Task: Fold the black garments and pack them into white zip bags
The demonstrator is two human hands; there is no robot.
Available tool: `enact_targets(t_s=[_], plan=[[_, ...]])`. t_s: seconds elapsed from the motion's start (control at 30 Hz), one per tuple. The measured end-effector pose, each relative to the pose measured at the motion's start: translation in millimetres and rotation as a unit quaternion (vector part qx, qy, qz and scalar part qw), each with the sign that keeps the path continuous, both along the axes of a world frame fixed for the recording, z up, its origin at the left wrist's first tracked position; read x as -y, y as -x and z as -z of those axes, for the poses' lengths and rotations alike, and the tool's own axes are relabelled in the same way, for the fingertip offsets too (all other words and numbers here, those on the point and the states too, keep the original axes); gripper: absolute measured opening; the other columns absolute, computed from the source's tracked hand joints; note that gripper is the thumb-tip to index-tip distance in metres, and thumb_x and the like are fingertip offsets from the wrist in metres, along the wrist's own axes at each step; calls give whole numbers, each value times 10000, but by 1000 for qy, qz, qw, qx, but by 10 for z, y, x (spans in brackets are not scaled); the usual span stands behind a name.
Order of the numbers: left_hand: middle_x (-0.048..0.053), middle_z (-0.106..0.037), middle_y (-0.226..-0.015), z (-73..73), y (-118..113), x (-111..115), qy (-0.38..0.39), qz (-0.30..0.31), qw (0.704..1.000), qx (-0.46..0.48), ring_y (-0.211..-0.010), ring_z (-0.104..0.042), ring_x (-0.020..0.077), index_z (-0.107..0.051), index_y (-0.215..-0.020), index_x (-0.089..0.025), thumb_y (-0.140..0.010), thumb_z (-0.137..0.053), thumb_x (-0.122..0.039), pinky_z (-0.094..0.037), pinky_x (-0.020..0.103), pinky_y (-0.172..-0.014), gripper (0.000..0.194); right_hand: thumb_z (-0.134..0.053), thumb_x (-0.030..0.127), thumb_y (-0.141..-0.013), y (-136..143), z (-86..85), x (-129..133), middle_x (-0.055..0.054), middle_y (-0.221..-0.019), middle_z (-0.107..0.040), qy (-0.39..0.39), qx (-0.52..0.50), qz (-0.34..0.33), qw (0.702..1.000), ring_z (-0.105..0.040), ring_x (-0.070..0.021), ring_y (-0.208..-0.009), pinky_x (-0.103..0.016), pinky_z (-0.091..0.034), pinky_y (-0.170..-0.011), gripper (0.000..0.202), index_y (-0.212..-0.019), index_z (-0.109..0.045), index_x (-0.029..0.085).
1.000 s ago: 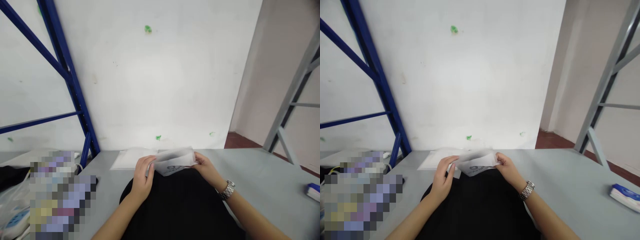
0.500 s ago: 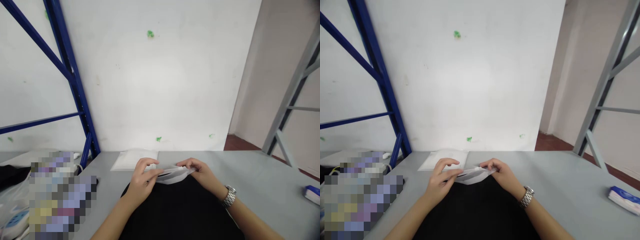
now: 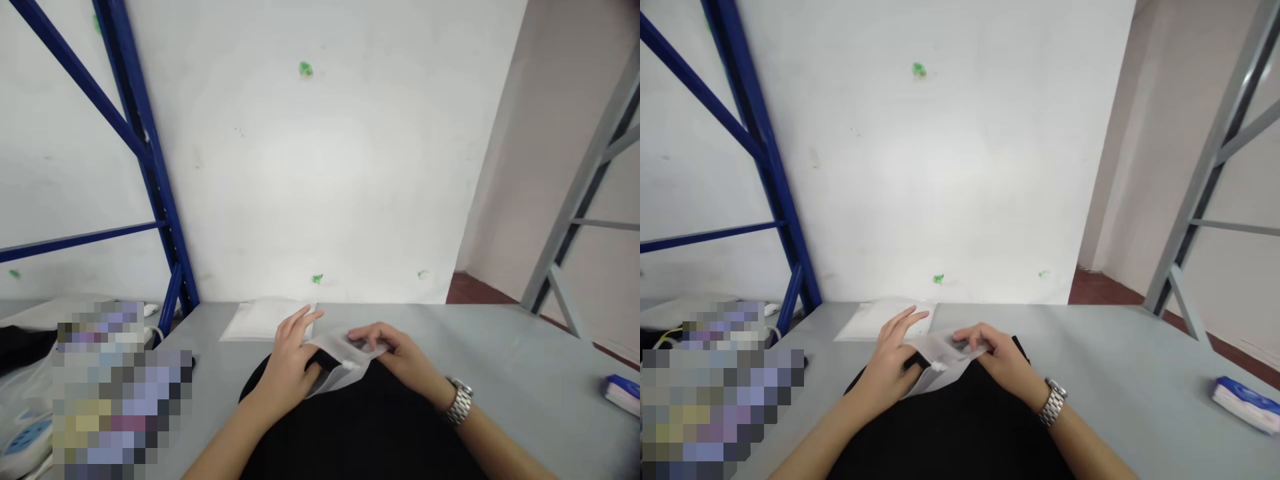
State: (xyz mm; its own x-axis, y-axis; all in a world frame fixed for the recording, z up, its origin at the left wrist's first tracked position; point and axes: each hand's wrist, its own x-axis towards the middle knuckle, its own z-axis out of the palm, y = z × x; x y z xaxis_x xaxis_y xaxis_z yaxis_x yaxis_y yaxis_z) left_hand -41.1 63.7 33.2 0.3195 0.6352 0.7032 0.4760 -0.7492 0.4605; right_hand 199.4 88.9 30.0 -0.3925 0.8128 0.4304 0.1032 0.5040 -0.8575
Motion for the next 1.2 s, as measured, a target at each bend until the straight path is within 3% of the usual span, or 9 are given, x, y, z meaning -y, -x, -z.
enact_targets(t_s=[0.13, 0.27, 0.43, 0.57, 0.8, 0.93, 1.07, 1.13, 1.2], plan=[[28, -586, -1292, -220, 225, -37, 45, 31, 977, 207, -1307, -385, 296, -687, -864, -261, -729, -661, -184, -262, 525, -1092, 158, -609, 220, -747, -116, 41, -167, -50, -985, -693, 30, -44, 92, 994, -625, -265, -996, -405, -484, -880, 81, -762, -530, 231], [1, -621, -1252, -394, 664, -217, 48, 21, 870, 491, -1225, -502, 215, -598, -1118, -312, -882, -478, -363, -400, 442, -1026, 270, -630, 332, -772, -168, 38, -333, -66, -993, -634, 97, -112, 173, 974, -668, -273, -887, -374, -561, -687, 261, -973, -511, 216], [5, -728, -1014, -399, 1113, -426, 88, -5, 728, 680, -1083, -608, 150, -670, -974, -241, -880, -441, -246, -478, 314, -943, 247, -607, 332, -855, 177, -23, -506, -27, -887, -611, 200, -137, 131, 961, -672, -213, -841, -355, -571, -702, 170, -874, -526, 184], [32, -712, -1024, -376, 1128, -425, 112, -16, 682, 723, -992, -644, 163, -644, -1035, -181, -887, -487, -250, -497, 366, -903, 227, -576, 308, -899, 761, 78, -725, -53, -1022, -624, 254, -90, 68, 961, -631, -174, -846, -358, -552, -712, 241, -1075, -575, 143], [79, -611, -1168, -285, 890, -417, 194, -45, 708, 677, -996, -614, 200, -569, -1131, -160, -890, -532, -371, -506, 426, -852, 323, -575, 302, -897, 1366, 197, -883, -87, -1266, -519, 172, -17, 120, 978, -556, -248, -1068, -473, -479, -880, 348, -1220, -516, 186], [85, -611, -1199, -181, 653, -402, 280, -45, 753, 594, -958, -637, 196, -478, -1262, -208, -870, -569, -339, -535, 381, -782, 423, -566, 358, -886, 1311, 17, -645, -99, -1445, -327, 48, -12, 114, 992, -391, -281, -1264, -484, -359, -1023, 531, -1367, -369, 245], [44, -571, -1300, -185, 363, -239, 352, 63, 806, 471, -1007, -638, 208, -247, -1408, -392, -839, -599, -385, -540, 347, -766, 669, -756, 406, -693, 1184, -187, -266, -60, -1413, -386, -7, 15, 29, 999, -421, -251, -1252, -391, -384, -1030, 827, -1401, -343, 297], [17, -512, -1362, -200, 257, -149, 359, 95, 829, 419, -1051, -613, 220, -276, -1389, -423, -768, -677, -383, -544, 304, -723, 740, -804, 346, -626, 1086, -252, -111, -37, -1388, -426, -16, 16, 24, 999, -406, -247, -1265, -388, -333, -1071, 853, -1374, -395, 311], [27, -532, -1327, -207, 191, -82, 359, 105, 849, 373, -1059, -595, 243, -422, -1316, -357, -662, -765, -318, -531, 248, -633, 739, -752, 324, -685, 947, -289, 8, -26, -1336, -495, -6, 5, 41, 999, -437, -240, -1240, -399, -311, -1083, 681, -1310, -482, 303]])
